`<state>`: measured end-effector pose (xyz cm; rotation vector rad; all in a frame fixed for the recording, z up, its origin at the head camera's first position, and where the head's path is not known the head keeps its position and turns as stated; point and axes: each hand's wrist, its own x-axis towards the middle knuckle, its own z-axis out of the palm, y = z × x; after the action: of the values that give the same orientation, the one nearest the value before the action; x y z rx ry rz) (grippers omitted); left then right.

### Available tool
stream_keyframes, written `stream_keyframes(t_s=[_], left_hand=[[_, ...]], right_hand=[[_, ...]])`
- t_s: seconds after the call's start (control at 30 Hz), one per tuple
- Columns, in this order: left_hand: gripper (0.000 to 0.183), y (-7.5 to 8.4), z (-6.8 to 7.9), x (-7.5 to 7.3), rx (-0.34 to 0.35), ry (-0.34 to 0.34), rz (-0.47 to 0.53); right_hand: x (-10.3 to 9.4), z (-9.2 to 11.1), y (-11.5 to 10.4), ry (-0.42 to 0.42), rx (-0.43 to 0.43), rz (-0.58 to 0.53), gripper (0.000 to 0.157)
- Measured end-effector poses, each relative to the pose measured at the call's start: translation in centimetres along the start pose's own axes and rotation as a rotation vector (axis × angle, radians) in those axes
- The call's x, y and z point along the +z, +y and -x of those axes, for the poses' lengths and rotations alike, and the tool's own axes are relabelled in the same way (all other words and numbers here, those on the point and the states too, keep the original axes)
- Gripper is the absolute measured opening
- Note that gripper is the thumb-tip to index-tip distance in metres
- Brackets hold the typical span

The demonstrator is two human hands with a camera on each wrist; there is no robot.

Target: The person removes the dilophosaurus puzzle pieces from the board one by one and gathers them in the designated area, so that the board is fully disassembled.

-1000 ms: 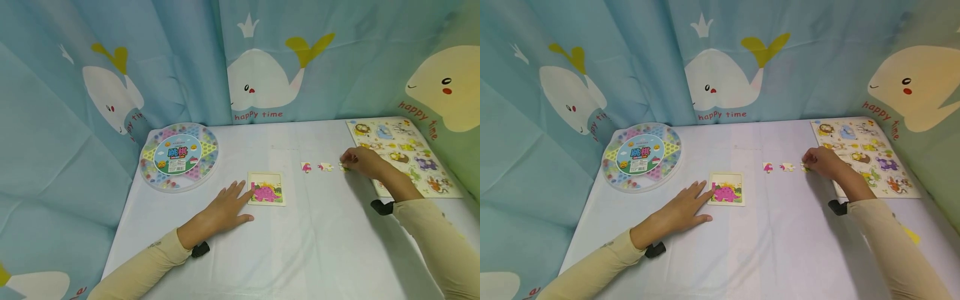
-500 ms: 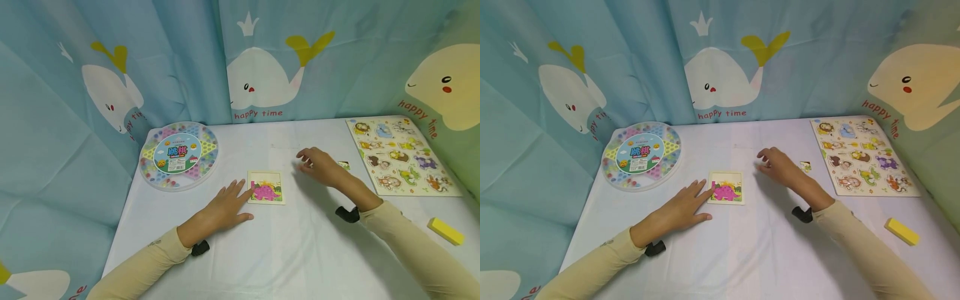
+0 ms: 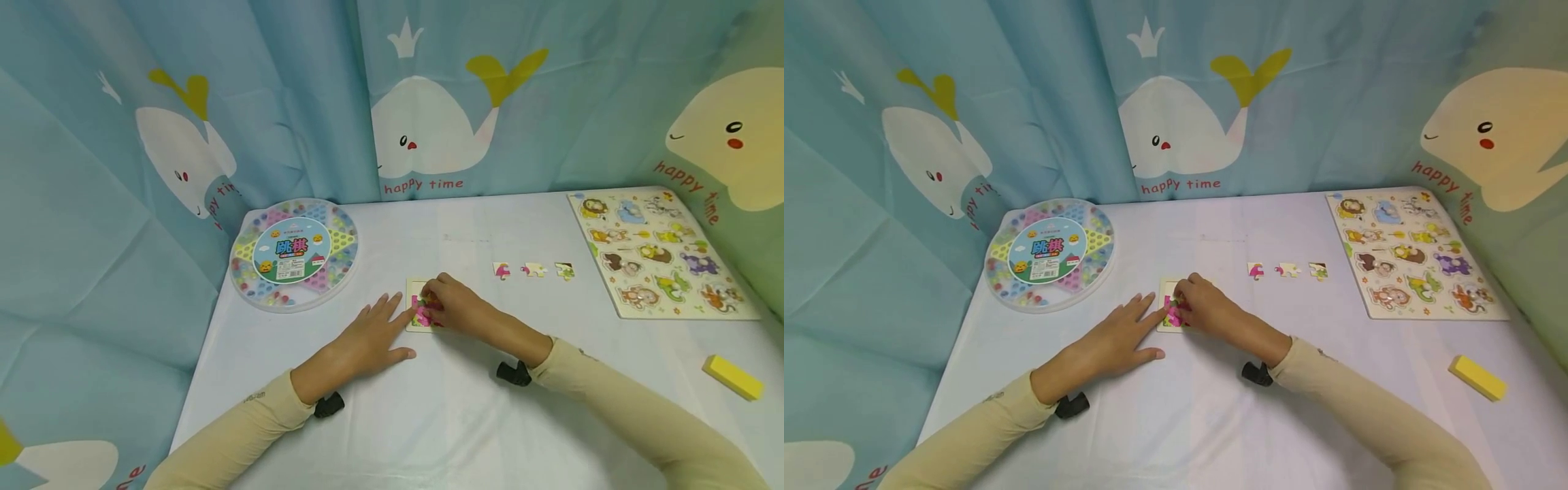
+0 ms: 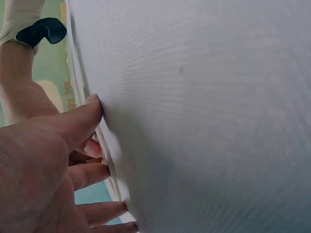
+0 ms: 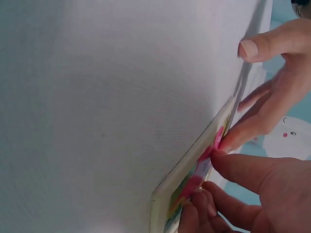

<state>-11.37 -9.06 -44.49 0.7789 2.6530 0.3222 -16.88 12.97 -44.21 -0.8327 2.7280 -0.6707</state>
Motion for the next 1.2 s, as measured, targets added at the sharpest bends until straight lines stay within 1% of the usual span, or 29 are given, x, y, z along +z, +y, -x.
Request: stream_keyframes(t_s=[0.13,0.23,0.37,0.5,0.63,0.77,0.87,0.93,1.03,1.2], left_hand=[[0.08,0.1,0.1,0.0,-0.004,-0.009,-0.004],[0.079,0.2,0.3,-0.1,0.003,-0.014,-0.016],[0.078,0.3,0.5,-0.1,0.015,-0.008,-0.036],[0.076,0.3,0.6,-0.2,0.019,0.0,-0.028],[0.076,0.2,0.7,-0.2,0.025,0.002,-0.012],[0.075,0.2,0.8,-0.1,0.031,0.01,-0.004],[0.075,0.2,0.8,0.0,0.028,0.011,-0.008],[0.075,0.2,0.7,0.0,0.025,0.01,-0.01],[0.075,0.2,0.7,0.1,0.022,0.008,-0.008],[0.076,0.2,0.8,0.0,0.022,0.007,0.004]], right_hand=[[0.1,-0.1,-0.1,-0.02,0.02,0.009,0.029],[0.0,-0.1,-0.2,-0.025,0.016,0.007,0.029],[-0.2,0.0,-0.3,-0.01,-0.001,0.009,0.03],[-0.2,0.2,-0.1,0.028,-0.018,0.005,0.032],[0.0,0.2,0.2,0.07,-0.055,-0.042,0.027],[-0.2,0.3,0.5,0.08,-0.071,-0.138,0.02],[-0.9,0.5,0.8,0.084,-0.074,-0.204,0.017],[-1.6,0.7,1.1,0.094,-0.069,-0.228,0.014],[-3.0,1.1,1.9,0.122,-0.046,-0.236,0.01],[-5.5,2.2,4.4,0.164,0.007,-0.224,0.006]])
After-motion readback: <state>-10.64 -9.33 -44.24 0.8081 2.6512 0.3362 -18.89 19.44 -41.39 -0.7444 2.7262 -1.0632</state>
